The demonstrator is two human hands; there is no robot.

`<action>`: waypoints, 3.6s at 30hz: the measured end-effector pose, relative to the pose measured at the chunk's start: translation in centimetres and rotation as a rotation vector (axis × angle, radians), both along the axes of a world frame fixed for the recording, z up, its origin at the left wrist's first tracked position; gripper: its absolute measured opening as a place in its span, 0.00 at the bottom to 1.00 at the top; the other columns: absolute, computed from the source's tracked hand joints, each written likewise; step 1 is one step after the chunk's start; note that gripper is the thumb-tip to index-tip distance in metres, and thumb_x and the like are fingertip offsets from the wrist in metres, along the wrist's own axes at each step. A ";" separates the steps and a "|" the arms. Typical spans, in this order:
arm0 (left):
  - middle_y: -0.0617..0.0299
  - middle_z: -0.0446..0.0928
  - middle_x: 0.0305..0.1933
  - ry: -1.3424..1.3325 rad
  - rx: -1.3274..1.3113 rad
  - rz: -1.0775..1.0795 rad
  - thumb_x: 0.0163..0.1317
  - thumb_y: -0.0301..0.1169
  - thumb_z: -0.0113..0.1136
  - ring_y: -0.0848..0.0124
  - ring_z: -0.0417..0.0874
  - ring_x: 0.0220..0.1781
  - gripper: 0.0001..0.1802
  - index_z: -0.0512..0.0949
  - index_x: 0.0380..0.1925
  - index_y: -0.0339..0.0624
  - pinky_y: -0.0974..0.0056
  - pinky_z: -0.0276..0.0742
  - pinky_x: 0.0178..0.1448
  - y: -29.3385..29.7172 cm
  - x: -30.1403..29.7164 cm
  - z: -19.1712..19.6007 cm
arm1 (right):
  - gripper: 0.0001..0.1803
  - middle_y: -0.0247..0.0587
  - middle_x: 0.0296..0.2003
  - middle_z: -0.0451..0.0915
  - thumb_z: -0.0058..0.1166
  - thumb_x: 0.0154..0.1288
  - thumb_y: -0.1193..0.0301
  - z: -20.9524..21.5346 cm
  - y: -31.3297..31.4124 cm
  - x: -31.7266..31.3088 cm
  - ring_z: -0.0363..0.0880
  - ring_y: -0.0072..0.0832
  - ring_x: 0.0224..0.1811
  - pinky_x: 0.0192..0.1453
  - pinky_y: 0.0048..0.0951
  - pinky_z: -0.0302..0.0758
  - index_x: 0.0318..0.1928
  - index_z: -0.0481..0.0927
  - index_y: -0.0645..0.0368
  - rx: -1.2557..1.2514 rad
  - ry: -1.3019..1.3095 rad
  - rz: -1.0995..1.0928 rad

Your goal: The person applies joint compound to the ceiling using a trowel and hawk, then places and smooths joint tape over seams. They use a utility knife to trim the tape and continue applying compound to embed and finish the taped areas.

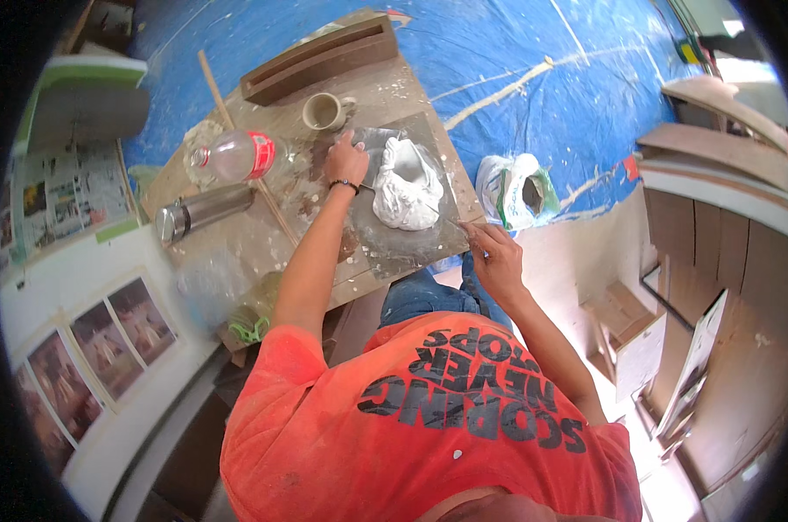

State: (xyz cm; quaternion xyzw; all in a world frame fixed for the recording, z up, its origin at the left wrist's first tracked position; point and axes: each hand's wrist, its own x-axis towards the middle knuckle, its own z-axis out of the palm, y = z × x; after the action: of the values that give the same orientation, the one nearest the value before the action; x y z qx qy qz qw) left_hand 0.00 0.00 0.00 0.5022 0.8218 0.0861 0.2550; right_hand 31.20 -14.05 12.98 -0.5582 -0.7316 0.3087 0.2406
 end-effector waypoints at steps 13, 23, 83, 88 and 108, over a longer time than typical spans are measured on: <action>0.52 0.85 0.54 -0.078 -0.054 -1.052 0.60 0.32 0.58 0.47 0.84 0.57 0.22 0.84 0.56 0.56 0.47 0.79 0.60 8.0 8.2 -0.5 | 0.22 0.33 0.39 0.85 0.60 0.60 0.81 0.3 -4.2 -1.7 0.82 0.35 0.39 0.41 0.36 0.81 0.53 0.87 0.49 -0.033 0.017 -0.230; 0.58 0.85 0.45 0.085 -0.222 -1.689 0.64 0.32 0.56 0.58 0.84 0.57 0.14 0.88 0.46 0.57 0.49 0.77 0.61 -1.6 10.8 4.8 | 0.20 0.41 0.42 0.87 0.63 0.60 0.84 1.0 -5.2 -1.5 0.85 0.38 0.42 0.43 0.35 0.82 0.53 0.88 0.55 -0.032 0.031 -0.268; 0.45 0.80 0.64 -0.057 1.129 -0.339 0.59 0.17 0.50 0.44 0.79 0.69 0.26 0.85 0.56 0.40 0.47 0.73 0.73 -24.0 14.6 25.5 | 0.17 0.46 0.46 0.86 0.58 0.76 0.60 14.8 4.6 -0.1 0.88 0.36 0.44 0.54 0.41 0.86 0.54 0.79 0.60 -1.203 1.510 0.006; 0.48 0.81 0.61 -0.014 1.074 -0.093 0.63 0.15 0.48 0.52 0.83 0.63 0.24 0.82 0.58 0.35 0.56 0.78 0.65 -24.1 12.3 24.0 | 0.17 0.42 0.46 0.86 0.57 0.76 0.60 15.2 5.7 0.7 0.88 0.35 0.45 0.56 0.42 0.85 0.55 0.79 0.58 -1.117 1.488 -0.033; 0.60 0.84 0.53 -1.054 1.071 0.455 0.75 0.27 0.57 0.73 0.84 0.51 0.15 0.79 0.57 0.34 0.65 0.80 0.56 -23.3 16.5 28.9 | 0.16 0.34 0.53 0.84 0.57 0.77 0.63 15.5 6.5 -1.5 0.86 0.31 0.52 0.58 0.41 0.86 0.60 0.77 0.50 -0.614 1.646 -0.146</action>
State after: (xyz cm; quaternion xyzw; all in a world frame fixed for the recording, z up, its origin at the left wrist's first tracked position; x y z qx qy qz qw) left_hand 16.48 -23.30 28.93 0.2690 0.5215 0.7478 0.3106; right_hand 29.75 -7.55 28.45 -0.2444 -0.1734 0.7797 0.5498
